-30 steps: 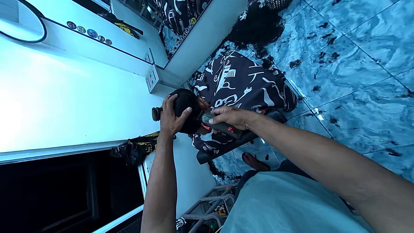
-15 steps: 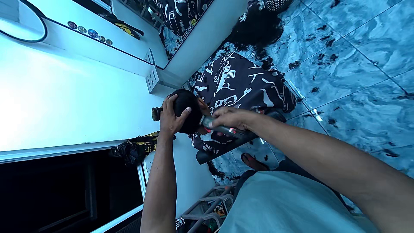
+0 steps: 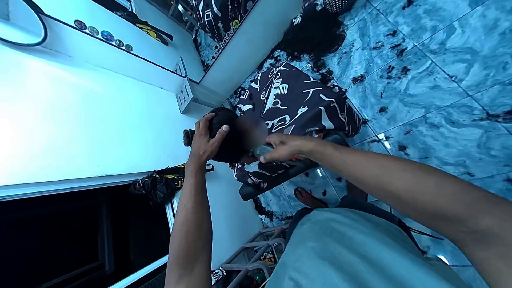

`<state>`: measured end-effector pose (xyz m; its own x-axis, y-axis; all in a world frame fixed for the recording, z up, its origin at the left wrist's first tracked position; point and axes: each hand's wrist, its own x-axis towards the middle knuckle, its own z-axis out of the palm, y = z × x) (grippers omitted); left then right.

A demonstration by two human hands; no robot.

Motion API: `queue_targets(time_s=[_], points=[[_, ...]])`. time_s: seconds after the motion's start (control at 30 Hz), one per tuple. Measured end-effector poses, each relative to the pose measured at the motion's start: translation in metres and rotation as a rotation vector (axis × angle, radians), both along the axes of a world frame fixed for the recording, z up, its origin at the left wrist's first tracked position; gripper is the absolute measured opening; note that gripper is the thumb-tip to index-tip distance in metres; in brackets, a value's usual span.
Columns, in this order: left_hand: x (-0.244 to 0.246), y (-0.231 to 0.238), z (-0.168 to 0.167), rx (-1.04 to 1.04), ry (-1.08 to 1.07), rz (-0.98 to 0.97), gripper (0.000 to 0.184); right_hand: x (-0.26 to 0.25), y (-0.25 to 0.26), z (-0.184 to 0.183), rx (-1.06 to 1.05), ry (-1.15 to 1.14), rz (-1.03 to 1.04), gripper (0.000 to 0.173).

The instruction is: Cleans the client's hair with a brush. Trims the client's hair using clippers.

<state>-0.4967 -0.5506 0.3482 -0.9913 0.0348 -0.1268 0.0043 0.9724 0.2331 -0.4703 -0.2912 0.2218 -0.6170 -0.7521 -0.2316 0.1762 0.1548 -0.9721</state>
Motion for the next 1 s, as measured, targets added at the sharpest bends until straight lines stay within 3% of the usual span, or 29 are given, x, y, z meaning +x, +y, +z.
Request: queue_targets(time_s=[0.07,0.17,0.3,0.43,0.53,0.6,0.73,0.83,0.9,1.0], points=[[-0.012,0.01,0.012,-0.047,-0.044,0.066,0.084,0.002,0.005,-0.023,0.17,0.111,0.055,0.042],[-0.031,0.022,0.022,-0.167,-0.214,0.145,0.087,0.0,0.0,-0.021,0.302,0.222,0.056,0.045],[-0.046,0.027,0.023,-0.055,-0.388,0.14,0.078,-0.009,-0.008,-0.01,0.4,0.325,0.075,0.052],[-0.044,0.02,0.015,0.007,-0.339,0.086,0.074,-0.01,-0.004,-0.012,0.28,0.224,0.09,0.062],[-0.043,0.013,0.011,0.013,-0.305,0.055,0.078,-0.007,-0.006,-0.015,0.024,0.018,0.0,0.04],[-0.043,0.01,0.01,0.003,-0.3,0.051,0.085,-0.006,-0.009,-0.013,-0.127,-0.156,-0.039,0.035],[-0.041,0.009,0.012,-0.01,-0.317,0.059,0.095,-0.005,-0.012,-0.013,-0.027,-0.267,-0.037,0.031],[-0.041,0.008,0.011,-0.003,-0.331,0.068,0.097,-0.017,-0.005,-0.002,-0.201,-0.394,-0.072,0.03],[-0.041,0.006,0.011,0.007,-0.337,0.067,0.095,-0.025,-0.004,0.006,-0.249,-0.324,-0.059,0.03],[-0.038,0.005,0.011,0.007,-0.334,0.062,0.092,-0.023,-0.006,0.003,0.047,-0.053,0.028,0.029]])
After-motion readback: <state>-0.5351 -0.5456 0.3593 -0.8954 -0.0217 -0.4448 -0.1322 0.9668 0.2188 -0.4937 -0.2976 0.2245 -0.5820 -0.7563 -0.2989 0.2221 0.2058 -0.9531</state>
